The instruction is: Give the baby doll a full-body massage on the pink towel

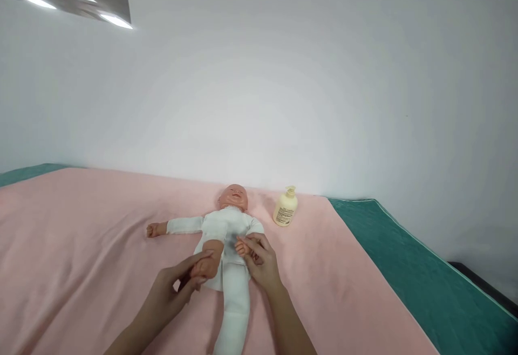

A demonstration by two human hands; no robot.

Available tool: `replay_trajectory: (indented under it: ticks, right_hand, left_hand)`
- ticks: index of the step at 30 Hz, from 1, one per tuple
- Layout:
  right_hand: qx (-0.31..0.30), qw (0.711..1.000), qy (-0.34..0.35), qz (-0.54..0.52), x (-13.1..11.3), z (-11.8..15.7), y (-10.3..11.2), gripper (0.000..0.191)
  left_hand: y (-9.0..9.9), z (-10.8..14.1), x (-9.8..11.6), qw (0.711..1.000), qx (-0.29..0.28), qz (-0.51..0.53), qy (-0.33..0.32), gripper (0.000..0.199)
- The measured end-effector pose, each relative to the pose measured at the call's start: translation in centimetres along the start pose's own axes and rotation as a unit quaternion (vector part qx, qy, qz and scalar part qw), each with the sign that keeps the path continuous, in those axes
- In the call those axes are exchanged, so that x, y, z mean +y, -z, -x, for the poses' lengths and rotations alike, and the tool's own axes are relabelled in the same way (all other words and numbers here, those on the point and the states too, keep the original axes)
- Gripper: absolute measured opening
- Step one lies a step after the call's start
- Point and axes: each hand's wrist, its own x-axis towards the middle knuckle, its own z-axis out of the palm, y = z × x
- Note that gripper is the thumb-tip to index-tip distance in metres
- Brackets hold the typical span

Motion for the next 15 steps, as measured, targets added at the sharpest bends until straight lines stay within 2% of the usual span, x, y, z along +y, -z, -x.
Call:
replay_trajectory:
  ticks: [5, 9, 12, 15]
  right_hand:
    - [-0.059, 0.997, 0.004, 0.051, -0.2, 0.0, -0.1, 0.039]
    - [-0.050, 0.998, -0.015, 0.032, -0.3, -0.1, -0.2, 0.036]
    - [0.031, 0.997, -0.064, -0.010, 0.2, -0.3, 0.3, 0.031]
    - [0.175, 0.968, -0.172, -0.052, 1.5, -0.5, 1.6, 0.033]
  left_hand:
    - [0.4, -2.0, 0.0, 0.998, -0.033, 0.042, 0.025, 0.044]
    - [0.3, -1.4, -0.2, 0.997, -0.035, 0.063, 0.038, 0.047]
    - [0.3, 0.7, -0.2, 0.996, -0.027, 0.086, 0.013, 0.043]
    - [0.3, 4.1, 0.2, 0.997, 0.014, 0.079, -0.010, 0.039]
